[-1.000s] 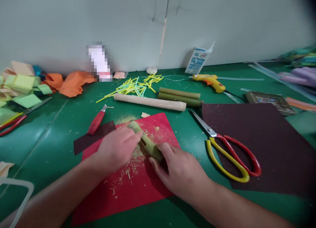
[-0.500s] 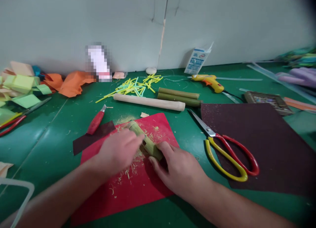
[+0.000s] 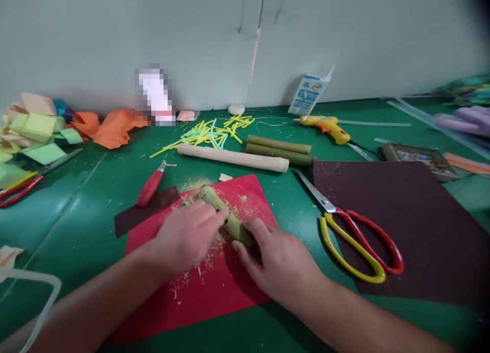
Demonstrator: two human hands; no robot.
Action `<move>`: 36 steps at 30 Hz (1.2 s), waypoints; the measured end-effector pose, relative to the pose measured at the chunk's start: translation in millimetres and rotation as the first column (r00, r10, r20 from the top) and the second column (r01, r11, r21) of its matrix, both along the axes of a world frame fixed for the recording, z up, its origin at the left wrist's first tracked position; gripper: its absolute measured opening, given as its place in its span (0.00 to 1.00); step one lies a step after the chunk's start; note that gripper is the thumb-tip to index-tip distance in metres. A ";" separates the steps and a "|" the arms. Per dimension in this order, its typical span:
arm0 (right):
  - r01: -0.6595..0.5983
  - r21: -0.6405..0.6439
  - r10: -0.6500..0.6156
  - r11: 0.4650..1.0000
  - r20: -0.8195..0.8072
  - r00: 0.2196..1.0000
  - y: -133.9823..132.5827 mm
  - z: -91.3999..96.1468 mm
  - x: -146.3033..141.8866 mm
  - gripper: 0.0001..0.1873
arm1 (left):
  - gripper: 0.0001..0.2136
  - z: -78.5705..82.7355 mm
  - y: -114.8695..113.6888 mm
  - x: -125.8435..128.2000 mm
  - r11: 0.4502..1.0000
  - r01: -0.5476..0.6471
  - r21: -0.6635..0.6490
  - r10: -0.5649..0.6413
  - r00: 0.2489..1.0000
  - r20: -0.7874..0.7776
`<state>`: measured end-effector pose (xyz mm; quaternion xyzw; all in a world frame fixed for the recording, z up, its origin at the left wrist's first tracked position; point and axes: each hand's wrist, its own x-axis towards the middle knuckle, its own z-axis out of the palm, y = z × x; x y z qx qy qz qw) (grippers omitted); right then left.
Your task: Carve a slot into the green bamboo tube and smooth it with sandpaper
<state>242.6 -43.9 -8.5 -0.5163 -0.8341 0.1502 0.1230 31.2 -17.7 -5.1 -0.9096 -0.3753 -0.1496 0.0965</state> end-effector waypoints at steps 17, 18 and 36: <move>0.012 -0.013 -0.012 1.000 -0.015 1.000 2.0 -3.8 0.7 0.09 | 0.14 0.3 3.8 -4.4 0.996 -0.024 0.087 0.026 0.999 -0.030; 0.016 -0.010 -0.016 1.000 -0.019 1.000 1.8 -4.1 0.8 0.09 | 0.14 0.1 4.8 -5.2 0.994 -0.055 0.097 0.057 0.998 -0.014; 0.014 -0.021 -0.015 1.000 -0.031 0.999 0.3 -2.4 1.8 0.08 | 0.13 0.1 7.8 -7.1 0.996 -0.027 0.084 0.025 0.999 0.027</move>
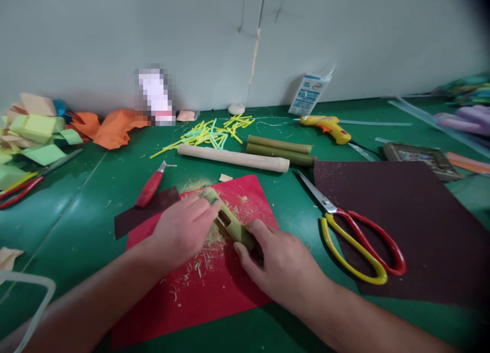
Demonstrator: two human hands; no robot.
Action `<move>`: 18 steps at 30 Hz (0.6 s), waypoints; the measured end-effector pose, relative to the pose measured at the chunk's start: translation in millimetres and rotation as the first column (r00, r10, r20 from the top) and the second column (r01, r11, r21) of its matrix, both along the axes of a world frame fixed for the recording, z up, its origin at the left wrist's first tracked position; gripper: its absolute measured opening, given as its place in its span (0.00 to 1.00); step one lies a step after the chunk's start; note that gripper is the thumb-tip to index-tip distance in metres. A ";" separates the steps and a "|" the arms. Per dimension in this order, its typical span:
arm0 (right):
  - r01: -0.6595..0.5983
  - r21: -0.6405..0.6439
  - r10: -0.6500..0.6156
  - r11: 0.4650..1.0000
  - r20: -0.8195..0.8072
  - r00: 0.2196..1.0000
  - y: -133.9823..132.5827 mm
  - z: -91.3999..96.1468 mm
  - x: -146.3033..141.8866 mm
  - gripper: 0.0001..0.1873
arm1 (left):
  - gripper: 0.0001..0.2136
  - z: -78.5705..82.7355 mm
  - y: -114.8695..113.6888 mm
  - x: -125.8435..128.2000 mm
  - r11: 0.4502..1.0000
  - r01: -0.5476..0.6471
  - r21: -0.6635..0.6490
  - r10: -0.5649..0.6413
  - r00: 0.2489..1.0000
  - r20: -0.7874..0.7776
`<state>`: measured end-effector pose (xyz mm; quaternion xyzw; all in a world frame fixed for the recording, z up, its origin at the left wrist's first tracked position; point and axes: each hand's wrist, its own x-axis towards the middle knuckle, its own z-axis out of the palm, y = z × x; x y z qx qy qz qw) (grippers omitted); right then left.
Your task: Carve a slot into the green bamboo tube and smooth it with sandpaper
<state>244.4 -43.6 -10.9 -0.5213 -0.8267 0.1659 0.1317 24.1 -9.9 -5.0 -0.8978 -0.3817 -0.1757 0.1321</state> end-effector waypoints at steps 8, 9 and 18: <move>0.003 0.038 -0.003 0.999 -0.001 1.000 -0.6 1.5 -1.3 0.08 | 0.12 3.5 -0.5 -0.4 1.000 -0.005 -0.027 0.006 0.999 0.038; 0.004 0.067 -0.004 0.998 0.006 1.000 -0.4 2.3 -0.6 0.08 | 0.12 3.9 0.2 -1.9 0.999 -0.023 -0.034 0.025 0.998 0.060; -0.047 0.357 -0.047 0.933 0.248 0.968 14.7 15.0 20.8 0.07 | 0.11 2.1 2.2 -8.6 0.998 -0.038 -0.043 0.041 0.995 0.088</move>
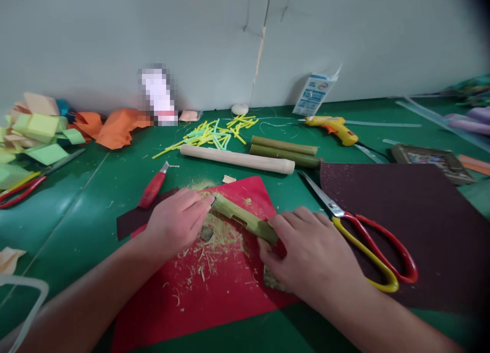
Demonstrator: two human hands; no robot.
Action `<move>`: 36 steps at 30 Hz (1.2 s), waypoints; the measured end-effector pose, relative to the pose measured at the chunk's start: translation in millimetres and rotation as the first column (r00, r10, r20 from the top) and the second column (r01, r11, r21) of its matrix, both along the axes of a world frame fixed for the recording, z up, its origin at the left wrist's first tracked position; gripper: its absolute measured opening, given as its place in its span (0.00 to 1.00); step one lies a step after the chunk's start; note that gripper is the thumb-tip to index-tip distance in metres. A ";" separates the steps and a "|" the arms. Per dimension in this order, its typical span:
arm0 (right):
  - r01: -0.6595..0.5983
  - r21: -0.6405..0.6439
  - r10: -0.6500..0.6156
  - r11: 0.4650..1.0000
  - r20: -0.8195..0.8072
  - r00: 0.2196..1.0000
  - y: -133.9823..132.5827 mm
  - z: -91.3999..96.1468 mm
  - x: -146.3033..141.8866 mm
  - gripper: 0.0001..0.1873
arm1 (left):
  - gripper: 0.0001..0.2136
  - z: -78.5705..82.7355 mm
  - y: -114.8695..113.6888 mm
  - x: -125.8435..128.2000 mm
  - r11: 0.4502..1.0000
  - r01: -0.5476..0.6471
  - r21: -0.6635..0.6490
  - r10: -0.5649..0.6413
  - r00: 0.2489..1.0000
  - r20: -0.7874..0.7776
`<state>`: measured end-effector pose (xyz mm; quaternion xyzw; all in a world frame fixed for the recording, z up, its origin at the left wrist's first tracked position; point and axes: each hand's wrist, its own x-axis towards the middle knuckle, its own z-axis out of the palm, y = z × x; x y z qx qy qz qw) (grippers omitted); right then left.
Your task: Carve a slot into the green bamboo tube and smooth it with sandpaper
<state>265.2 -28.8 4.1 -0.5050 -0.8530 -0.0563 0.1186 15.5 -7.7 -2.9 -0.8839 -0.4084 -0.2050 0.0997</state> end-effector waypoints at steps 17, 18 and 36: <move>-0.258 -0.213 0.180 0.943 -0.328 0.928 13.5 -14.5 -7.8 0.14 | 0.11 2.6 -0.7 5.5 0.998 0.023 -0.061 -0.018 0.997 0.069; -0.256 -0.210 0.177 0.943 -0.335 0.926 13.4 -14.4 -7.9 0.14 | 0.11 1.1 0.3 4.8 0.995 0.027 -0.091 -0.018 0.995 0.095; -0.238 -0.141 0.181 0.961 -0.328 0.927 11.9 -11.7 1.9 0.13 | 0.10 -3.1 -4.3 -1.8 0.983 0.000 -0.182 0.052 0.958 0.283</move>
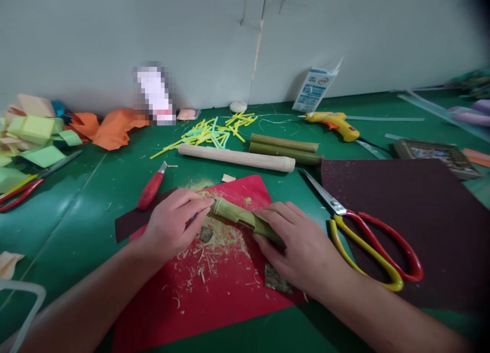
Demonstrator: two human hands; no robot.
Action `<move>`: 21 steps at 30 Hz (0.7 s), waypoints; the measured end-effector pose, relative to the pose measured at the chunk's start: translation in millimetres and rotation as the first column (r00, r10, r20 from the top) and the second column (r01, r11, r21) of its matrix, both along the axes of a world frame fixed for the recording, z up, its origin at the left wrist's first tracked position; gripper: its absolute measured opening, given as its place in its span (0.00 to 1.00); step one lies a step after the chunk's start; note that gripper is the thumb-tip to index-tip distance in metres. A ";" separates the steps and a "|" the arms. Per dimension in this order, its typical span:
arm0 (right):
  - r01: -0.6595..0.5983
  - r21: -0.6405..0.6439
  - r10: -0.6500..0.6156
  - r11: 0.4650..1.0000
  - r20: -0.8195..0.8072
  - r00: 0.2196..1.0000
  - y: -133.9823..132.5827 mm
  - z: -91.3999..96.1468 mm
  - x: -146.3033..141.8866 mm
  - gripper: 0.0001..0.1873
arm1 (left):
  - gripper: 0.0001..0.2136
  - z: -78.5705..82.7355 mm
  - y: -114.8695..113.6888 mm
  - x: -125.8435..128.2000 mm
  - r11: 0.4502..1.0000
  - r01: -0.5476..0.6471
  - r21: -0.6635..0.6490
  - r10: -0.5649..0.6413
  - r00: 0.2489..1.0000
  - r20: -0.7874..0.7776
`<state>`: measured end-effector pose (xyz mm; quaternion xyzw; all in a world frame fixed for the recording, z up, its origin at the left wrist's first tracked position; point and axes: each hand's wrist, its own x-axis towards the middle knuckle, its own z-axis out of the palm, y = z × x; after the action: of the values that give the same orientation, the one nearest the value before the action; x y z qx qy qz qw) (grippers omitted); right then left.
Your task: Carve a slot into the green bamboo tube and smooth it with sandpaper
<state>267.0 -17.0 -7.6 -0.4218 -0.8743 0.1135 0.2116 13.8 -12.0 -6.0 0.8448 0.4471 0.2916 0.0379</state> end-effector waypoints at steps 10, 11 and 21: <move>0.013 -0.072 -0.014 0.997 -0.010 1.000 -5.3 0.5 -2.8 0.13 | 0.10 0.7 -0.1 0.9 1.000 0.024 0.010 -0.024 1.000 -0.006; 0.025 -0.074 -0.025 0.997 0.004 1.000 -5.7 1.1 -3.7 0.13 | 0.10 0.4 -0.1 1.6 0.999 0.035 0.010 -0.035 0.999 -0.001; 0.147 0.046 -0.154 0.988 0.193 0.969 -7.1 5.0 -7.0 0.12 | 0.09 0.1 -5.7 7.0 0.998 0.062 0.007 -0.062 0.998 0.009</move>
<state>260.1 -24.1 -2.6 -0.4925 -0.8581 0.0412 0.1392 20.8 -17.7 -6.0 0.8570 0.4194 0.2959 0.0460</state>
